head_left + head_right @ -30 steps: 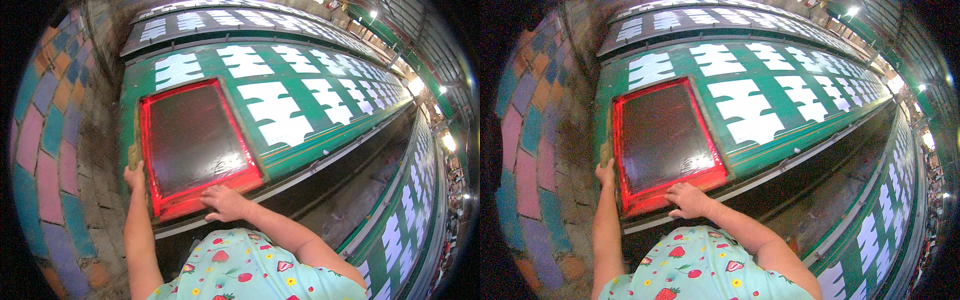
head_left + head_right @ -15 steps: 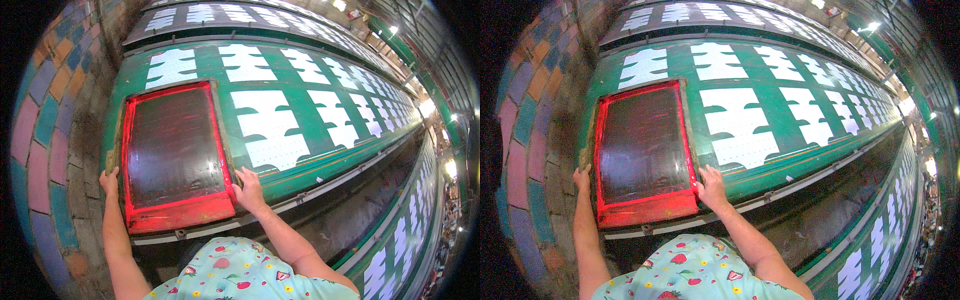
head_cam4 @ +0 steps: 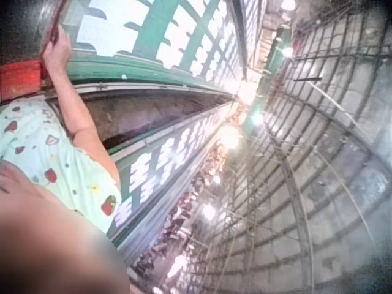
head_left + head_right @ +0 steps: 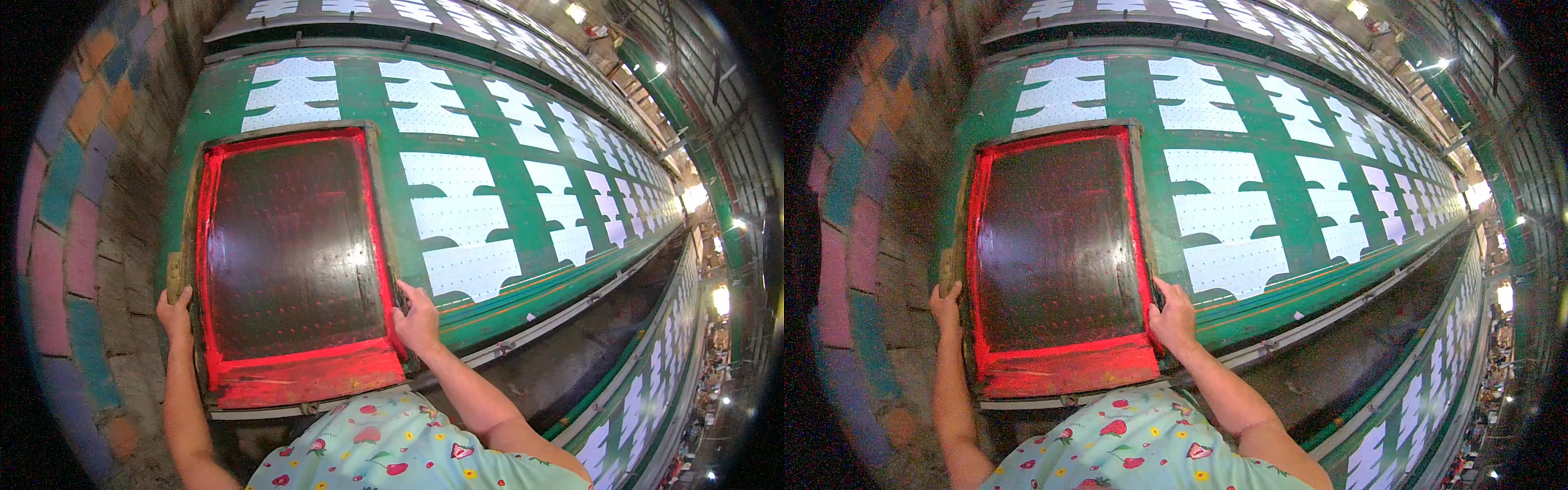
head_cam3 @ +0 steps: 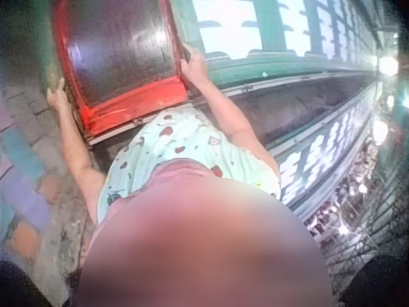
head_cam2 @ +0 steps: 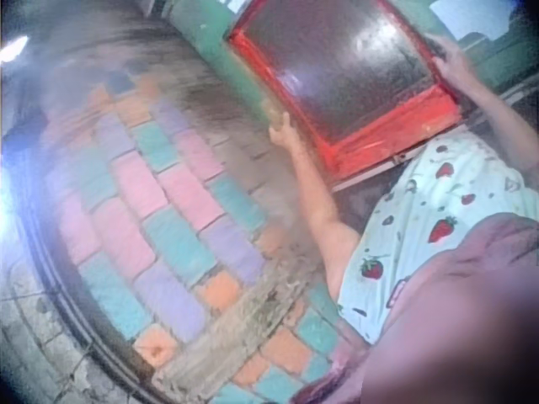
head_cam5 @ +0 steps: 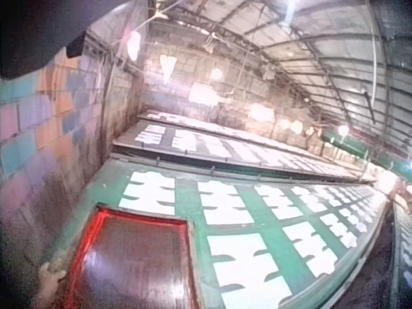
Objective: The person performs screen printing by placing a red-framed screen onto a green conveyor belt with white paper shapes. They use a squeegee to pull ink across the screen repeatedly, then lift and reposition the screen to continue printing on subsequent shapes.
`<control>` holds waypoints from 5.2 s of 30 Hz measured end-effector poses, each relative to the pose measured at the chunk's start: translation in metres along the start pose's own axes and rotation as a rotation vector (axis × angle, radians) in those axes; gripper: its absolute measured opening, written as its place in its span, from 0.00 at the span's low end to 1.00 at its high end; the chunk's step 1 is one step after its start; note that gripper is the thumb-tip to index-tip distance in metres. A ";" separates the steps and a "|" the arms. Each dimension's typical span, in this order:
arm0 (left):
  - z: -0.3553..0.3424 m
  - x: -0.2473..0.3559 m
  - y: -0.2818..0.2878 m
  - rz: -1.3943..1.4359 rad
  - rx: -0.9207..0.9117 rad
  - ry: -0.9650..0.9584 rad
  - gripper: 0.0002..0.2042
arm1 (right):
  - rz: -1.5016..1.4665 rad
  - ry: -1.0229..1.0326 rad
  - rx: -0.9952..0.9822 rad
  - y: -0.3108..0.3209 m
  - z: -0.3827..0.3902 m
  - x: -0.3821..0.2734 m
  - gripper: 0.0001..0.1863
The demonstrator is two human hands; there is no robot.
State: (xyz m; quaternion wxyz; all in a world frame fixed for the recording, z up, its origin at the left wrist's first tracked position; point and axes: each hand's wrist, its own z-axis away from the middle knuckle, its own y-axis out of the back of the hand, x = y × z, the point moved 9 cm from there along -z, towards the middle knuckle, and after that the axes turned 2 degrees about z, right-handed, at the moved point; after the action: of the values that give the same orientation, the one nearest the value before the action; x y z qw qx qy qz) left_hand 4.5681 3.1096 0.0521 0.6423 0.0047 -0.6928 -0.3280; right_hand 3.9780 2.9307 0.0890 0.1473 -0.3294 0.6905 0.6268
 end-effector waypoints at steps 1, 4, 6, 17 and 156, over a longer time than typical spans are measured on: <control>0.001 -0.005 -0.001 -0.018 -0.011 0.059 0.17 | -0.007 -0.018 -0.009 -0.001 -0.001 0.002 0.32; -0.002 -0.003 -0.002 0.059 -0.062 0.032 0.18 | -0.032 -0.021 0.000 0.000 -0.004 0.000 0.28; -0.003 -0.002 -0.007 0.120 -0.127 0.014 0.17 | -0.028 -0.044 0.002 0.003 -0.007 -0.002 0.25; 0.012 0.056 -0.022 0.274 -0.185 0.066 0.17 | -0.112 0.098 0.100 0.072 -0.036 0.002 0.19; 0.328 0.182 -0.343 0.050 -0.068 -0.156 0.30 | 0.522 0.628 -0.517 0.176 -0.032 0.161 0.19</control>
State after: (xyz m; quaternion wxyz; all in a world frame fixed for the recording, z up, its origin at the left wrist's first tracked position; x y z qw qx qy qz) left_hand 4.1010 2.9098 0.0689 0.5939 -0.0599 -0.7292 -0.3346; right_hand 3.7531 2.8557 0.1301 -0.3174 -0.3442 0.5828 0.6642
